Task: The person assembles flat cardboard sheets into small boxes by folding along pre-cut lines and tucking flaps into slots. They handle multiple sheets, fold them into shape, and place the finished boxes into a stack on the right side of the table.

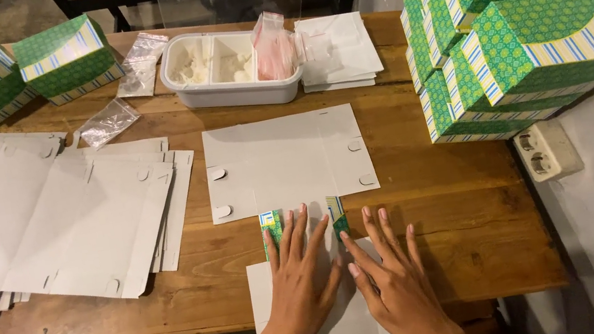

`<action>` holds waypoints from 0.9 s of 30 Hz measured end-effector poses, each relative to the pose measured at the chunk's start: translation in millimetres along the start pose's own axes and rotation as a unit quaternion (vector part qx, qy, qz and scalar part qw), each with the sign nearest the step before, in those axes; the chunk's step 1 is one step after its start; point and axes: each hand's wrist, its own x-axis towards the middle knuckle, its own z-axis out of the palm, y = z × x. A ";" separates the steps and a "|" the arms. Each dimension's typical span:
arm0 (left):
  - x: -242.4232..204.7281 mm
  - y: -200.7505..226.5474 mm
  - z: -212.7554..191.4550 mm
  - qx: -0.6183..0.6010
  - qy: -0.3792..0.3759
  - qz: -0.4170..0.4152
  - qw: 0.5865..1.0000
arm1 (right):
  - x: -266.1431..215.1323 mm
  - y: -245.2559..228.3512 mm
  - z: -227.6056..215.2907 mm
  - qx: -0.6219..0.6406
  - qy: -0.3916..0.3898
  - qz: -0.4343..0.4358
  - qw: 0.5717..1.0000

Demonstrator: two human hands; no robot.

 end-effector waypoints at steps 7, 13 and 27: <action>-3.4 -17.5 -25.7 0.085 0.004 0.002 0.996 | 20.4 2.6 8.9 0.048 0.068 -0.031 0.996; -11.7 -50.0 -37.9 0.163 -0.019 -0.055 0.985 | 32.6 10.9 3.9 0.054 0.108 -0.044 0.992; 54.5 -63.9 -35.8 0.268 -0.057 0.083 0.958 | 25.9 38.6 -0.5 0.032 0.091 0.048 0.994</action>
